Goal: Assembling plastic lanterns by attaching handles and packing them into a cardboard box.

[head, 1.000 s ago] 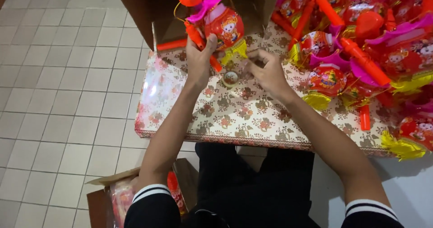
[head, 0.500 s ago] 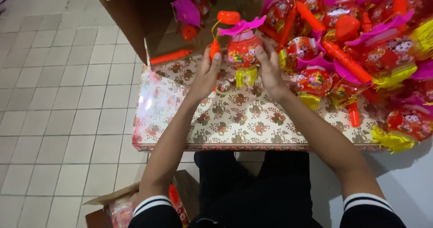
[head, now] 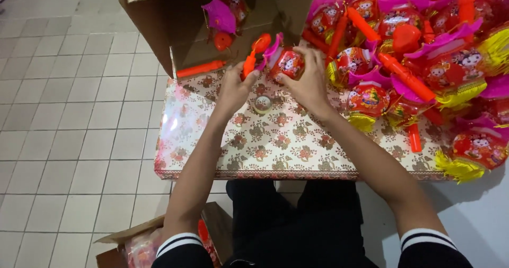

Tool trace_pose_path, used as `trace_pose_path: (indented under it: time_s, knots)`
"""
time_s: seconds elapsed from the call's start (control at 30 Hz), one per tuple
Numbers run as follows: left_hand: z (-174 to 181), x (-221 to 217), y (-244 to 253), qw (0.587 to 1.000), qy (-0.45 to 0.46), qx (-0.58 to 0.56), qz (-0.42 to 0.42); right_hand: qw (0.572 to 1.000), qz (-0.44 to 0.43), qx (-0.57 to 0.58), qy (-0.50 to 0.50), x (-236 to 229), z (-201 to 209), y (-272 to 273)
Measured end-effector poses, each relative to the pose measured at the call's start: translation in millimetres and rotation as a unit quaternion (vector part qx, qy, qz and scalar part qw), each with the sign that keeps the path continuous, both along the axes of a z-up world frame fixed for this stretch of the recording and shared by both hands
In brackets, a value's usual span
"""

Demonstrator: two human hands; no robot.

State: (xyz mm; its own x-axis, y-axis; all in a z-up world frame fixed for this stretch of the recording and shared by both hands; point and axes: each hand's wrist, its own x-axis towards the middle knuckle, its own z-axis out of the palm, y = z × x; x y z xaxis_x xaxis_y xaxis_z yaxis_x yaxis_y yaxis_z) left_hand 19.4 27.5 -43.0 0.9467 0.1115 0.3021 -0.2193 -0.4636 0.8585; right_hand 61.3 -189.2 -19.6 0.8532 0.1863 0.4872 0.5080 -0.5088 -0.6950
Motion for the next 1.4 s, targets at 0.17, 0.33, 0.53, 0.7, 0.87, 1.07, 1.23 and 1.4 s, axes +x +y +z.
trace_pose_path:
  time_s: [0.17, 0.33, 0.53, 0.7, 0.87, 1.07, 1.23, 1.4]
  knots:
    - [31.2, -16.0, -25.7, 0.965, 0.008, -0.26, -0.033, 0.999, 0.033, -0.019, 0.004, -8.2, 2.7, 3.5]
    - [32.0, -15.8, -23.0, 0.949, 0.025, -0.311, -0.041, 0.996, 0.031, -0.047, -0.069, -22.5, 13.1, 11.7]
    - [50.6, -36.0, -35.4, 0.996, -0.056, -0.051, -0.047, 0.99, 0.056, -0.013, -0.13, -13.6, -13.6, 8.3]
    - [34.0, -27.8, -41.7, 0.991, -0.047, 0.112, -0.061, 0.995, 0.065, 0.072, 0.001, -24.3, -6.1, 14.0]
    - [6.8, -13.5, -39.2, 0.971, -0.132, 0.201, -0.009, 0.975, 0.076, 0.189, 0.089, -39.7, 27.4, 15.0]
    - [3.3, -9.8, -32.5, 0.938, -0.166, 0.3, 0.042, 0.97, 0.084, 0.212, 0.082, -29.6, 16.1, 9.1]
    - [9.8, -13.3, -28.5, 0.945, -0.206, 0.249, -0.061, 0.974, 0.105, 0.202, 0.012, -29.5, 10.6, 8.8]
    - [12.2, -14.0, -23.0, 0.949, -0.199, 0.226, -0.098, 0.967, 0.131, 0.219, 0.007, -32.3, 7.8, 9.2]
